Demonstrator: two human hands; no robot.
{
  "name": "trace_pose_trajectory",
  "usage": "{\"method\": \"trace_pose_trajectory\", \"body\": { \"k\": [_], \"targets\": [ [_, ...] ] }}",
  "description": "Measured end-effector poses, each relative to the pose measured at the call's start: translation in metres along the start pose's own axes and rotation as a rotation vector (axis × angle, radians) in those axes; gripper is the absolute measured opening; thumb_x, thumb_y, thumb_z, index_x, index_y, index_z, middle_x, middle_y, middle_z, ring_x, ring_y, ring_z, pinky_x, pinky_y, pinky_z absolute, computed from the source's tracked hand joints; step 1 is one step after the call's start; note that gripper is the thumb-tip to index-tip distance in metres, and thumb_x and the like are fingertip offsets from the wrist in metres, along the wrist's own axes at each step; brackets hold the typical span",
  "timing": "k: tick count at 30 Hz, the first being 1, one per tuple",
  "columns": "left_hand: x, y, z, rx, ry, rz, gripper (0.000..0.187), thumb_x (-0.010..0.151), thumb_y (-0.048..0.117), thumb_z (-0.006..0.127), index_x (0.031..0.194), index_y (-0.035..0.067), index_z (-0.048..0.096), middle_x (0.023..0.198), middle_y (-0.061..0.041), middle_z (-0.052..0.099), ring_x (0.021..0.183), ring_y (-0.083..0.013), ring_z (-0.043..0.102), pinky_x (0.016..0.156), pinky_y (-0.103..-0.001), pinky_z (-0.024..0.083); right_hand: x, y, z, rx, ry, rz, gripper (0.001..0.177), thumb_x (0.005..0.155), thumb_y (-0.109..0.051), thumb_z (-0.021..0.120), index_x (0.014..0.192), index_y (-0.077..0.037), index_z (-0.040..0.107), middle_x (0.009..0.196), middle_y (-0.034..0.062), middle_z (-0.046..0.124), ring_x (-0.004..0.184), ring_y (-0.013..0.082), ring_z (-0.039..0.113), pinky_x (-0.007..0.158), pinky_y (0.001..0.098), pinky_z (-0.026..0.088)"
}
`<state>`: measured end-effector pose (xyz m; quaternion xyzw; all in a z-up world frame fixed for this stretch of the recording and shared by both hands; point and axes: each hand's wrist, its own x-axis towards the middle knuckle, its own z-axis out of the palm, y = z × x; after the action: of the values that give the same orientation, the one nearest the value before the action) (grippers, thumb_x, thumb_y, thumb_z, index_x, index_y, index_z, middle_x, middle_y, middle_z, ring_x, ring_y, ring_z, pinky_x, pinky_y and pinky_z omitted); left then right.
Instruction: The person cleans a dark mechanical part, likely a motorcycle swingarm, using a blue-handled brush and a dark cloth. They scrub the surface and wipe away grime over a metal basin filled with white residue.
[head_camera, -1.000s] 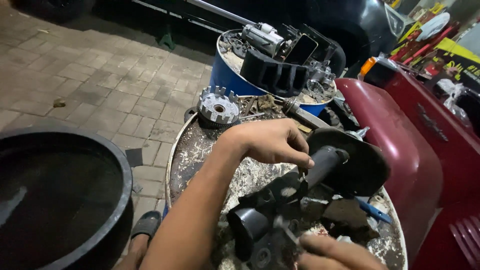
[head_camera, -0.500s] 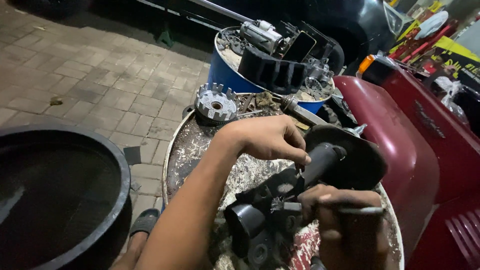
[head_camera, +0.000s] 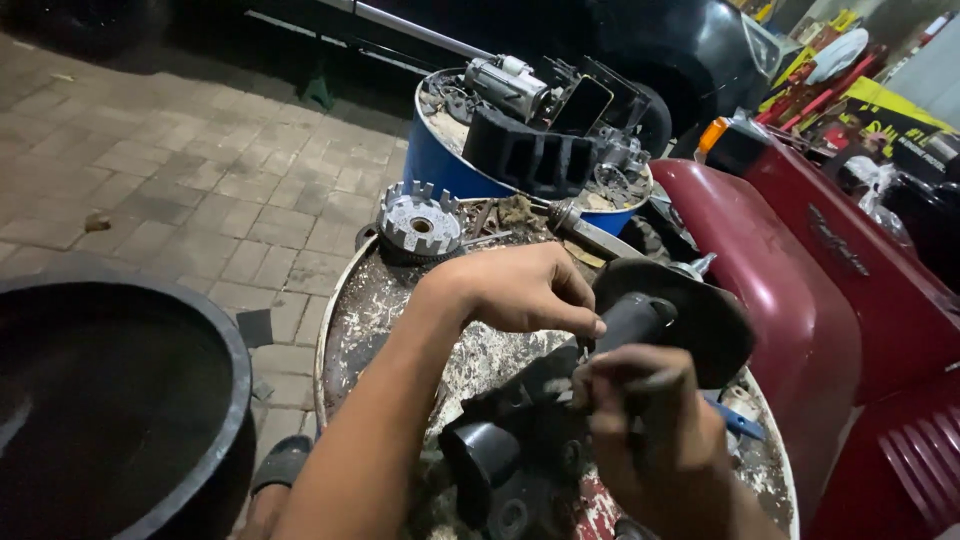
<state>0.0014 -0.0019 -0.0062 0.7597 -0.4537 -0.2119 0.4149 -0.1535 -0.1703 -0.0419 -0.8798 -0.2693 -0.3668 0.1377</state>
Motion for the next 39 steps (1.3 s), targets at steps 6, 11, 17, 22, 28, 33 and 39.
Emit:
{"method": "trace_pose_trajectory", "body": {
  "k": [6,11,17,22,28,33,39],
  "targets": [
    [-0.003,0.007,-0.002,-0.007,-0.003,-0.042,0.026,0.093,0.031,0.068,0.080,0.010,0.076,0.064,0.002,0.051,0.057,-0.0107,0.040,0.052,-0.028,0.031,0.003,-0.013,0.001,0.044,0.062,0.090,0.018,0.098,-0.012,0.050,0.113,-0.005,0.055,0.089,0.0024,0.074,0.060,0.0071,0.076,0.053,0.0200,0.060],
    [-0.001,0.003,0.000,0.011,0.006,0.035,0.029,0.090,0.032,0.067,0.072,0.011,0.075,0.069,0.004,0.052,0.059,-0.0105,0.041,0.053,-0.030,0.030,0.015,-0.011,0.002,0.019,-0.066,0.035,0.020,0.096,-0.011,0.060,0.115,-0.007,0.054,0.085,0.0043,0.074,0.058,0.0126,0.073,0.053,0.0284,0.055],
    [-0.001,-0.001,0.002,-0.005,-0.001,0.092,0.035,0.088,0.028,0.065,0.057,0.015,0.055,0.057,0.004,0.037,0.054,-0.0106,0.031,0.051,-0.031,0.025,0.013,-0.004,0.005,0.136,-0.063,0.122,0.016,0.096,-0.011,0.060,0.112,-0.010,0.055,0.084,0.0001,0.077,0.068,0.0083,0.078,0.067,0.0233,0.061],
    [0.002,-0.002,0.000,-0.029,-0.025,0.050,0.028,0.094,0.032,0.067,0.079,0.010,0.077,0.058,0.003,0.047,0.053,-0.0102,0.036,0.049,-0.028,0.028,0.022,-0.021,0.006,0.286,0.004,-0.191,0.015,0.099,-0.007,0.054,0.112,0.002,0.054,0.093,0.0149,0.075,0.075,0.0212,0.081,0.067,0.0307,0.067],
    [-0.001,0.001,-0.001,0.022,0.044,0.012,0.031,0.085,0.038,0.066,0.087,0.011,0.080,0.088,0.003,0.063,0.069,-0.0117,0.050,0.061,-0.031,0.040,0.034,-0.013,0.004,0.082,-0.204,-0.309,0.018,0.089,0.005,0.066,0.106,0.006,0.061,0.093,0.0183,0.071,0.078,0.0280,0.073,0.067,0.0365,0.060],
    [-0.004,0.007,-0.002,0.039,0.009,0.009,0.031,0.088,0.039,0.064,0.088,0.014,0.082,0.073,0.003,0.055,0.062,-0.0115,0.045,0.057,-0.029,0.035,0.024,-0.053,-0.003,0.225,0.131,0.136,0.010,0.093,0.000,0.063,0.102,0.002,0.066,0.093,0.0152,0.078,0.083,0.0219,0.082,0.075,0.0286,0.069],
    [-0.008,0.010,-0.001,0.000,-0.018,-0.017,0.030,0.089,0.038,0.065,0.088,0.014,0.083,0.060,0.003,0.052,0.053,-0.0108,0.036,0.050,-0.027,0.028,0.020,-0.022,-0.007,0.038,-0.202,-0.078,0.021,0.090,-0.004,0.066,0.110,-0.003,0.070,0.104,0.0093,0.079,0.091,0.0210,0.081,0.079,0.0322,0.062]
  ]
}}
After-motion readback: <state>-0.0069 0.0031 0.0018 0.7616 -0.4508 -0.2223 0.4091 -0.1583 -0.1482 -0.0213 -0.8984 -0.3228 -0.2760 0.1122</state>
